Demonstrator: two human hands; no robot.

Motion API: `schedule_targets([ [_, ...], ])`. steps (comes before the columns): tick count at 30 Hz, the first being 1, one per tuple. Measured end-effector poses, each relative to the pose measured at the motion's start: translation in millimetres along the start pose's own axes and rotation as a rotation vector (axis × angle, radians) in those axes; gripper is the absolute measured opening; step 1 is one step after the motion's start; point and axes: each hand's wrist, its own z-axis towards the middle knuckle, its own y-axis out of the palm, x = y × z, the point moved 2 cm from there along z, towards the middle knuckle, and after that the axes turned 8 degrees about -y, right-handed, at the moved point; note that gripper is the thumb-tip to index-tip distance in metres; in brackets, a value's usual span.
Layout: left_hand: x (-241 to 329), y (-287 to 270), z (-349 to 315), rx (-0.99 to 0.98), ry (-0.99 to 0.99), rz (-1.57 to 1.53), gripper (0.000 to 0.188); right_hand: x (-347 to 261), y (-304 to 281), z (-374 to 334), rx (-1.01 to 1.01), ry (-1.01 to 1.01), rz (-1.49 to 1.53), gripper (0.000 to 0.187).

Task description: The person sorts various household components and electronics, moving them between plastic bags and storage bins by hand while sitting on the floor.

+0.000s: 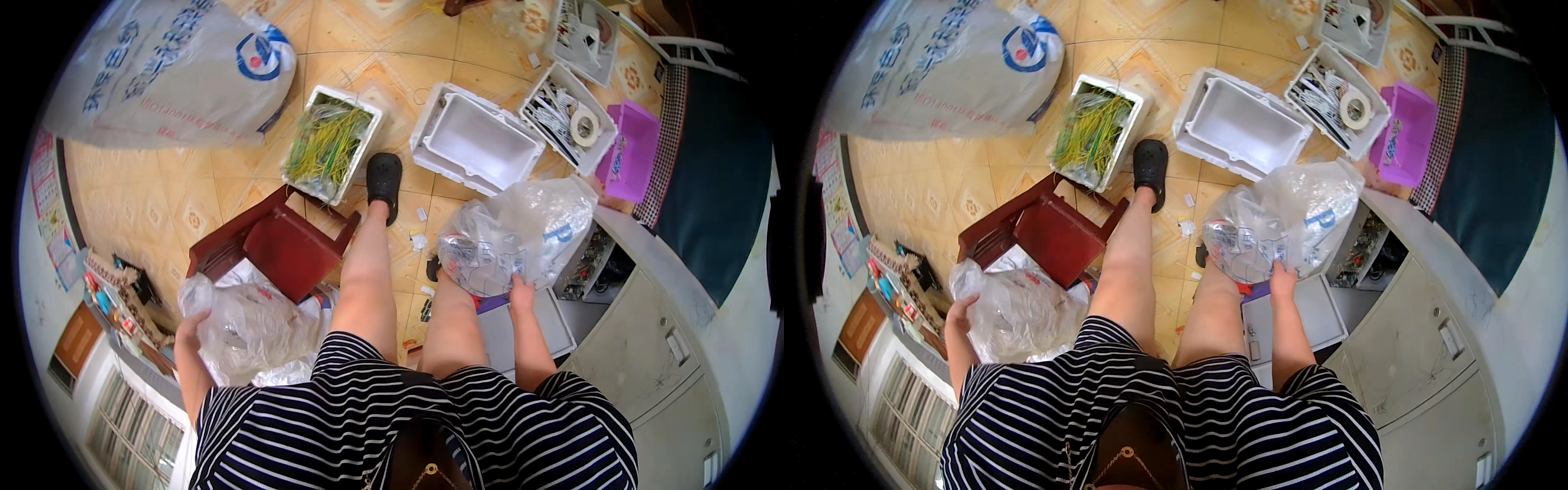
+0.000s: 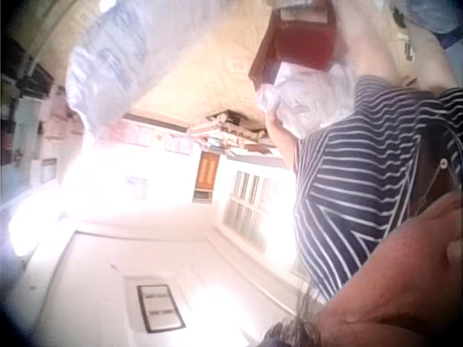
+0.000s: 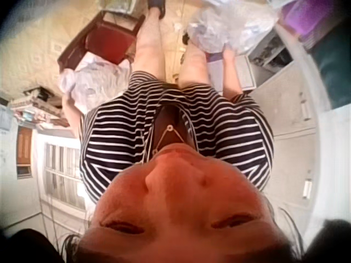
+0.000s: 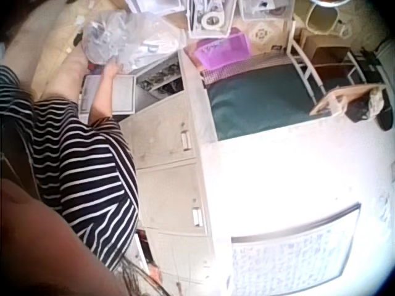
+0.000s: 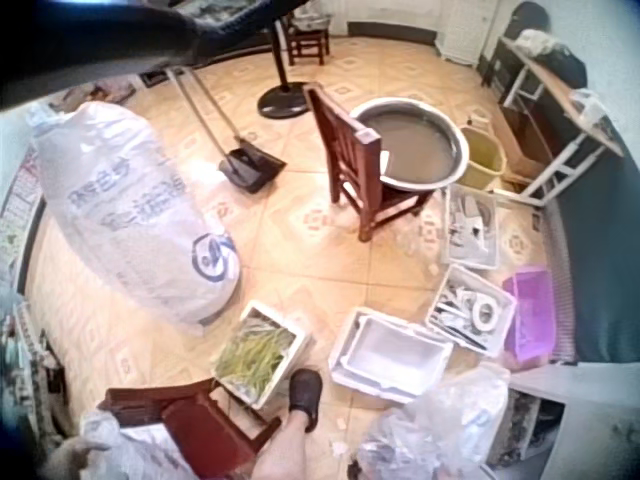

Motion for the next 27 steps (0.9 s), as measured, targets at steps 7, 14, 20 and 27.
schedule_targets([
  [7,113.1,33.7,-163.4,0.876,0.308,1.242,0.039,-3.8,44.0,-21.8,0.083,-0.014,0.067,0.047],
  [14,118.1,430.3,-316.4,-0.622,1.061,0.845,0.086,-57.7,97.4,-90.6,-0.313,0.045,-0.298,0.044],
  [20,14.4,585.2,-264.4,-0.546,1.135,1.024,0.057,22.2,151.5,-121.5,-0.905,-0.521,-0.056,0.046],
  [27,24.7,612.4,-227.5,-0.512,0.900,1.501,0.026,29.1,32.7,150.3,-0.314,-0.155,-0.840,0.038],
])
